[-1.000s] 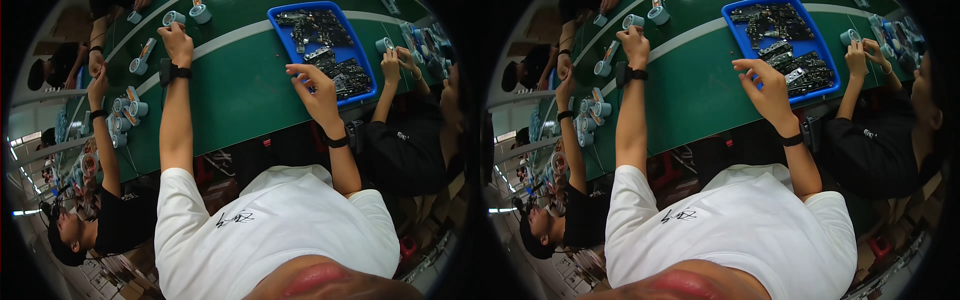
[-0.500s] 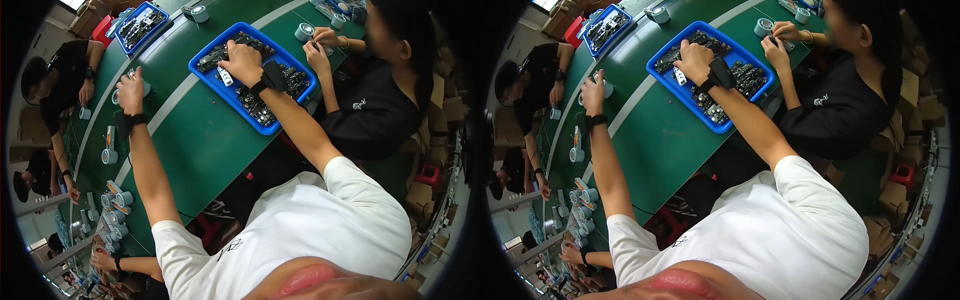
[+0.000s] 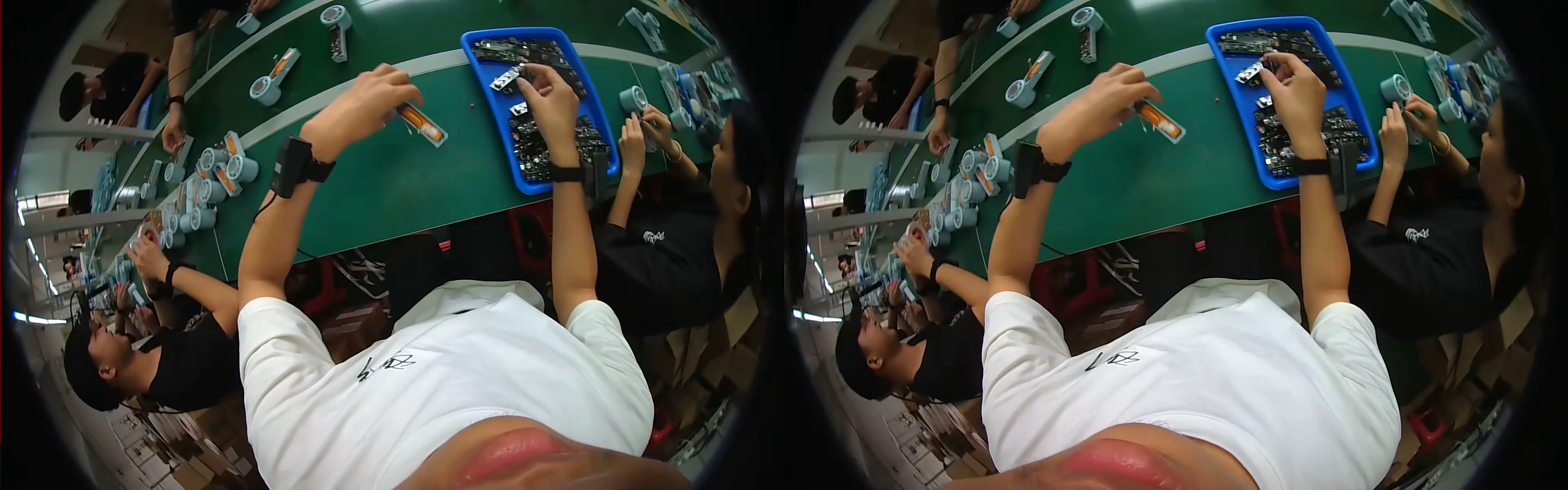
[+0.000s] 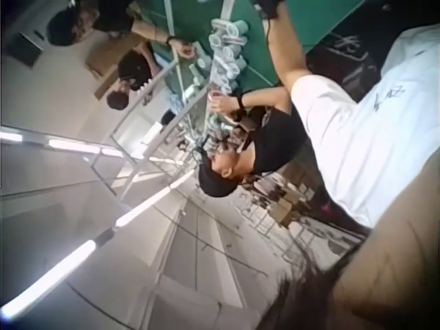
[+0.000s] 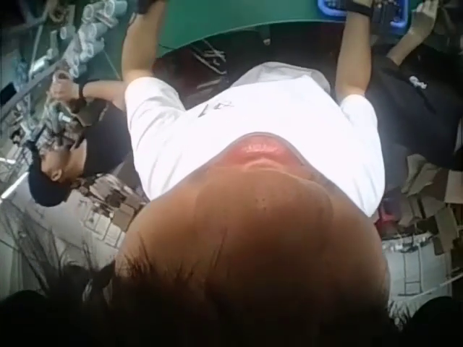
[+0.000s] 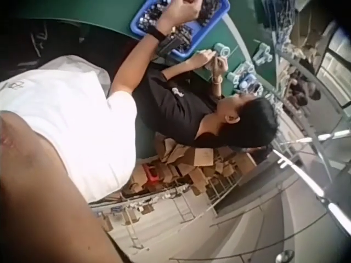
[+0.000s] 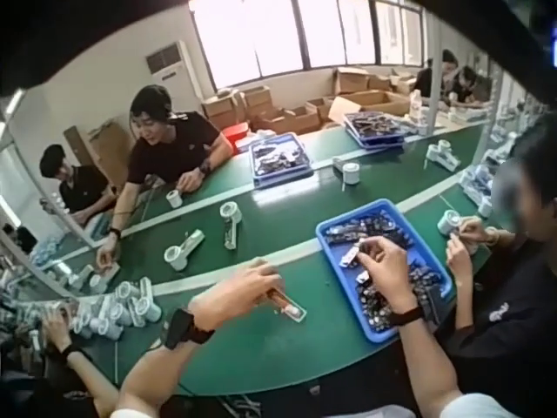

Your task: The person picks up a circuit board from a tray, aligns it with a handheld fan casing, and presses it into place. They then pick up a battery, connect its wires to the circuit board, and seat the battery into the fan handle before setting the assembly down.

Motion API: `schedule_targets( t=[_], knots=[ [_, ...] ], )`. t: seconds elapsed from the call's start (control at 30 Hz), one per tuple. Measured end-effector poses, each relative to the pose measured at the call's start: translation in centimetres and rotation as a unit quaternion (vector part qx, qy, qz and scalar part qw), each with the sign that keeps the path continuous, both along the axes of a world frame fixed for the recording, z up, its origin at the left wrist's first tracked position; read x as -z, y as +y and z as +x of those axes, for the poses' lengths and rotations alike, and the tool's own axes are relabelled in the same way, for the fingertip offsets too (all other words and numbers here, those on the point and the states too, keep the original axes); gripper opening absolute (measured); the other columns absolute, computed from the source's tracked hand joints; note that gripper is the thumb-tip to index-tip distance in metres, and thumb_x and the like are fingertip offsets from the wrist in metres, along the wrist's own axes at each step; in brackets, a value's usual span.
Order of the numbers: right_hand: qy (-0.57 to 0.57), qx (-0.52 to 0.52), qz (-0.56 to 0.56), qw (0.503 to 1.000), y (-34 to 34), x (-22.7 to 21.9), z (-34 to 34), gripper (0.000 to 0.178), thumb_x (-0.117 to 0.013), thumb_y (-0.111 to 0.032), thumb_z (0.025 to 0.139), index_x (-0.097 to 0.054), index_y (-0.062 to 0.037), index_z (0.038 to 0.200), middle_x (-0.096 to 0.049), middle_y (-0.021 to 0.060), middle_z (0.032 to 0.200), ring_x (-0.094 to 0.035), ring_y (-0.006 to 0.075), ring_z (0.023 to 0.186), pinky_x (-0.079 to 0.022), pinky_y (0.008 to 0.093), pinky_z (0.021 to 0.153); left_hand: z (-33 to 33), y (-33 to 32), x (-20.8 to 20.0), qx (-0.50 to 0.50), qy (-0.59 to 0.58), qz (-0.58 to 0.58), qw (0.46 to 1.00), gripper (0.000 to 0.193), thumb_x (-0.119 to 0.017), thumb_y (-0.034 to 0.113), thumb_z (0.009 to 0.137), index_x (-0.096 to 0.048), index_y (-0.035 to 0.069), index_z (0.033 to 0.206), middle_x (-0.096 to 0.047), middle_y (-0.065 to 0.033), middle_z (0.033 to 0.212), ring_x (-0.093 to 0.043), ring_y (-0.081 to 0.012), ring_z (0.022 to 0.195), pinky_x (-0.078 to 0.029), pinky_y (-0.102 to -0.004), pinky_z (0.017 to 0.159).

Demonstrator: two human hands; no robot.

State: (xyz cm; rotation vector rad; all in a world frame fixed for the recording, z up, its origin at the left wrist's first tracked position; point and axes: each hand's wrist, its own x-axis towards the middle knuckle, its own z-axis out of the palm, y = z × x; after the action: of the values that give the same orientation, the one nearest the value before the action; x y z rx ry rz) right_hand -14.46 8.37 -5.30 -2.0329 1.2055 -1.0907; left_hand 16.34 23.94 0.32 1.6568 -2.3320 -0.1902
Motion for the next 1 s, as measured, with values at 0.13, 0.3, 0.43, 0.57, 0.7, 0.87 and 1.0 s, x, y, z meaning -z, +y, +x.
schedule_targets(
  t=[0.13, 0.3, 0.43, 0.57, 0.7, 0.87, 1.0],
  knots=[
    [-0.029, -0.079, 0.131, 0.988, 5.7, -0.5, 0.5, 0.028, -0.082, -0.016, 0.096, -0.078, -0.0062, 0.121, -0.068, -0.0044, 0.083, -0.062, 0.0014, 0.071, -0.048, 0.0199, 0.065, -1.3, 5.7, 1.1, 0.059, -0.063, 0.077, 0.993, 0.052, -0.076, -0.011, 0.083, -0.071, 0.017, 0.127, -0.066, -0.0084, 0.125, -0.056, -0.0365, 0.133, -0.050, -0.0465, 0.113],
    [-0.140, -0.271, 0.240, 0.922, 12.5, 0.7, 2.1, 0.023, -0.079, -0.010, 0.099, -0.076, -0.0061, 0.121, -0.071, -0.0039, 0.095, -0.064, 0.0019, 0.079, -0.050, 0.0188, 0.071, -3.8, 10.4, 1.3, -0.051, 0.023, -0.077, 0.995, 0.040, -0.076, -0.004, 0.089, -0.075, 0.016, 0.123, -0.068, -0.0056, 0.127, -0.061, -0.0326, 0.129, -0.054, -0.0449, 0.107],
    [-0.139, -0.346, 0.247, 0.894, 15.3, 1.3, 3.9, 0.021, -0.079, -0.009, 0.100, -0.075, -0.0055, 0.120, -0.073, -0.0029, 0.100, -0.065, 0.0021, 0.082, -0.053, 0.0193, 0.073, -8.7, 15.3, 1.6, -0.229, 0.357, -0.113, 0.899, 0.035, -0.077, 0.002, 0.095, -0.075, 0.014, 0.128, -0.069, -0.0054, 0.127, -0.067, -0.0255, 0.121, -0.057, -0.0390, 0.100],
    [-0.102, -0.419, 0.231, 0.872, 16.7, 0.8, 5.2, 0.022, -0.080, -0.012, 0.100, -0.075, -0.0059, 0.121, -0.075, -0.0016, 0.101, -0.067, 0.0028, 0.083, -0.054, 0.0204, 0.073, -12.9, 17.7, 3.3, -0.318, 0.503, -0.064, 0.801, 0.039, -0.078, 0.009, 0.099, -0.071, 0.010, 0.137, -0.069, -0.0058, 0.123, -0.068, -0.0163, 0.108, -0.057, -0.0305, 0.092],
    [-0.056, -0.454, 0.196, 0.867, 15.8, 0.1, 7.0, 0.023, -0.080, -0.014, 0.099, -0.076, -0.0080, 0.121, -0.077, 0.0002, 0.102, -0.071, 0.0062, 0.085, -0.055, 0.0222, 0.073, -12.2, 19.5, 6.2, -0.360, 0.510, -0.043, 0.780, 0.040, -0.077, 0.011, 0.101, -0.068, 0.008, 0.140, -0.068, -0.0034, 0.118, -0.064, -0.0097, 0.093, -0.053, -0.0233, 0.082],
    [0.044, -0.382, -0.045, 0.922, 15.1, 1.0, 11.1, 0.026, -0.081, -0.018, 0.097, -0.077, -0.0124, 0.122, -0.078, 0.0038, 0.096, -0.076, 0.0167, 0.081, -0.057, 0.0271, 0.069, -11.0, 18.3, 7.6, -0.411, 0.584, -0.136, 0.687, 0.032, -0.074, 0.012, 0.105, -0.070, 0.006, 0.136, -0.066, 0.0001, 0.112, -0.055, -0.0064, 0.079, -0.049, -0.0223, 0.074],
    [0.093, -0.369, -0.188, 0.906, 15.6, 1.9, 12.4, 0.026, -0.080, -0.019, 0.096, -0.077, -0.0137, 0.121, -0.077, 0.0050, 0.092, -0.075, 0.0229, 0.076, -0.058, 0.0305, 0.066, -8.9, 17.2, 10.1, -0.419, 0.613, -0.128, 0.657, 0.026, -0.071, 0.012, 0.107, -0.071, 0.006, 0.132, -0.065, 0.0003, 0.114, -0.053, -0.0054, 0.080, -0.048, -0.0218, 0.073]
  ],
)
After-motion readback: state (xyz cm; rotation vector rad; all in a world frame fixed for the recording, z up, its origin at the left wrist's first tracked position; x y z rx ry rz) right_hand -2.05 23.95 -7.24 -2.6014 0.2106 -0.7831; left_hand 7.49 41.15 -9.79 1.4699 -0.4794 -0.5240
